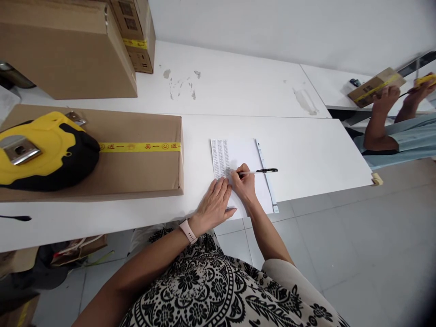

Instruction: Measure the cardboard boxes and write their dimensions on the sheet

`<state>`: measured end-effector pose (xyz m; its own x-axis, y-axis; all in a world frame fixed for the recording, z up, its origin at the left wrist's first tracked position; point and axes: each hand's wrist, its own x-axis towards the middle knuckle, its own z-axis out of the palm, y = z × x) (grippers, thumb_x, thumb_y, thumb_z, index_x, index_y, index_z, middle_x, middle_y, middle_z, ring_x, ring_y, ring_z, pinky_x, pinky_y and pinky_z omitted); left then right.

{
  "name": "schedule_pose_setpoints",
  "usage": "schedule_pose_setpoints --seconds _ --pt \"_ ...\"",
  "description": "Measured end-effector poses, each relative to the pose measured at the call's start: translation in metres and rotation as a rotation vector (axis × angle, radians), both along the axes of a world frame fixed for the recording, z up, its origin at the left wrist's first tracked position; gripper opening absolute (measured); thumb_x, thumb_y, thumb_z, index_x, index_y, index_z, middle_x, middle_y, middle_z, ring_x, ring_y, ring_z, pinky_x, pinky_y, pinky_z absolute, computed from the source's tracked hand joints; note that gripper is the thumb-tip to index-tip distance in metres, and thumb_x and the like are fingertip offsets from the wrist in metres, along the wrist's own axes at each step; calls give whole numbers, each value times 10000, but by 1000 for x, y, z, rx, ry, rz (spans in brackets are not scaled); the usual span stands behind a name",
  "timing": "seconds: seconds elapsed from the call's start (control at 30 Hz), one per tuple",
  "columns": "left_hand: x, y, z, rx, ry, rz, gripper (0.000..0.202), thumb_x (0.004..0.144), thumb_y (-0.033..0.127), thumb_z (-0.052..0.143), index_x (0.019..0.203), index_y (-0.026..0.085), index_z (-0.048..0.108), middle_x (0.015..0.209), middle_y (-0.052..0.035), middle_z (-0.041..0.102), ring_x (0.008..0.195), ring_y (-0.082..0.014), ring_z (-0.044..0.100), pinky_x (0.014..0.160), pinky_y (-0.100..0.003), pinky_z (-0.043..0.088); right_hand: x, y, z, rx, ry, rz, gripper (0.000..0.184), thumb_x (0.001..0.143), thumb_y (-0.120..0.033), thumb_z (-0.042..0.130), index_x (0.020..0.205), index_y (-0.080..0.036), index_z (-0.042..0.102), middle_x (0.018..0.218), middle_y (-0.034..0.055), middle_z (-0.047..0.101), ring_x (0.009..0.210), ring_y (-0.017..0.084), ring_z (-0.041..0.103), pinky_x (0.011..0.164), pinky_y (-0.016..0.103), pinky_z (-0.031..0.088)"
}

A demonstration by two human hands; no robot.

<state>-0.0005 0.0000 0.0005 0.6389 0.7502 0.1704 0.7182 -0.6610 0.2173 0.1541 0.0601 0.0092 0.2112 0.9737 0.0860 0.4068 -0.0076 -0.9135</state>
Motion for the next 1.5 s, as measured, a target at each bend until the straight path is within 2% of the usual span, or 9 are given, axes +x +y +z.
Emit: schedule_pose_setpoints --seconds 1.5 --pt "0 0 0 -37 -15 -6 773 1004 560 472 1509 -23 418 1627 -292 414 1560 -383 326 1312 -514 146 0 1 3 8 -13 -16 234 794 -265 604 661 -253 412 572 -75 400 570 125 378 561 281 329"
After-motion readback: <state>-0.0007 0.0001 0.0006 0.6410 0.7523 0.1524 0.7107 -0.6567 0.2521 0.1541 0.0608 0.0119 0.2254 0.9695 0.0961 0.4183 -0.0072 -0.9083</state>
